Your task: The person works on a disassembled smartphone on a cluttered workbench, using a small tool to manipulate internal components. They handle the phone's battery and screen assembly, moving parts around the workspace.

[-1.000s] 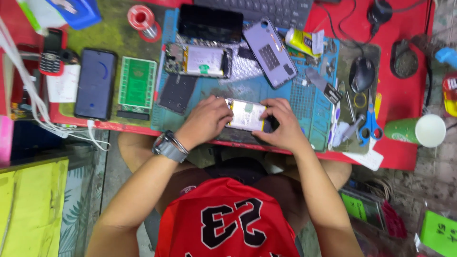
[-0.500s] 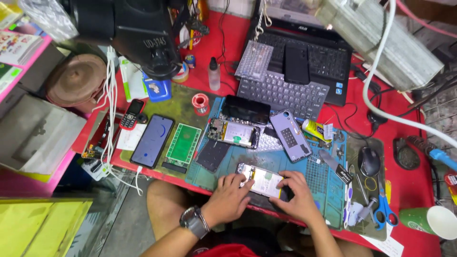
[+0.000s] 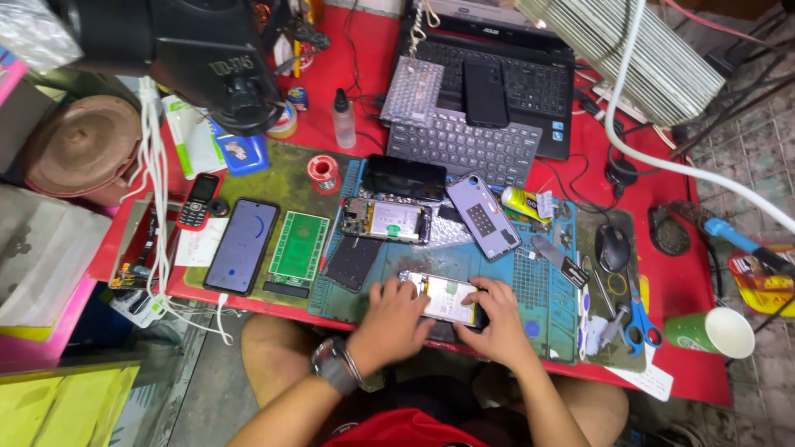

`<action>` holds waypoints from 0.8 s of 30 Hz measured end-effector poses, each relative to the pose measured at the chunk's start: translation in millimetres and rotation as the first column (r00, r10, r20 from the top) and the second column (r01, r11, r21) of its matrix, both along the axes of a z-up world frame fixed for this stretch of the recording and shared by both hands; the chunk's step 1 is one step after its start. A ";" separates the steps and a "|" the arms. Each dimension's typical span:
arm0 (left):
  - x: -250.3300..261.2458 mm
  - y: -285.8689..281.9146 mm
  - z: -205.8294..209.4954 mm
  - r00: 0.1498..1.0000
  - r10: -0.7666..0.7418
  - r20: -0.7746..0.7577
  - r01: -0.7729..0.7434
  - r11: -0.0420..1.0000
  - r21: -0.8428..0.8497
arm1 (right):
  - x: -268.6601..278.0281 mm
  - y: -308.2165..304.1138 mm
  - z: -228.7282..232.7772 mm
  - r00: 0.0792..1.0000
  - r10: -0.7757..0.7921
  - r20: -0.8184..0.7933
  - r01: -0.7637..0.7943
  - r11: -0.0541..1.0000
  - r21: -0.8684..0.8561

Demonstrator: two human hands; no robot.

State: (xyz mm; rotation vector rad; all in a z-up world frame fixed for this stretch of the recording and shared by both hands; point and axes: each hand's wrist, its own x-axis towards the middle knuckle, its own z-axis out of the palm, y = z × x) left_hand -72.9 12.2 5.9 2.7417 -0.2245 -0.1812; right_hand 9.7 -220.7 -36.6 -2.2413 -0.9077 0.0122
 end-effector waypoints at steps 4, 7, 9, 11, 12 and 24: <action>92.0 35.2 18.7 0.999 0.051 0.004 -0.051 0.998 -0.025 | -0.7 1.1 1.5 0.999 -0.012 0.035 0.011 1.000 0.017; 199.3 70.6 3.6 0.930 0.358 0.080 -0.216 0.713 -0.667 | 1.2 0.2 2.9 0.998 0.012 0.056 -0.014 0.999 0.033; 275.8 93.4 -25.9 0.608 0.575 -0.547 -0.507 -0.249 -0.825 | 2.6 -0.8 5.6 1.000 0.023 0.016 -0.024 0.998 0.054; 307.9 106.9 -46.8 0.572 0.608 -0.551 -0.506 -0.266 -0.820 | 3.2 -1.9 1.7 1.000 -0.010 0.002 0.010 0.997 0.081; 326.5 112.9 -57.3 0.534 0.642 -0.550 -0.501 -0.283 -0.818 | 5.1 -2.3 -0.1 0.999 -0.041 -0.009 0.042 0.993 0.109; 262.0 106.2 -24.0 0.663 0.651 -0.369 -0.265 -0.258 -0.929 | 6.2 -3.2 -0.2 0.998 -0.036 -0.042 0.038 0.998 0.049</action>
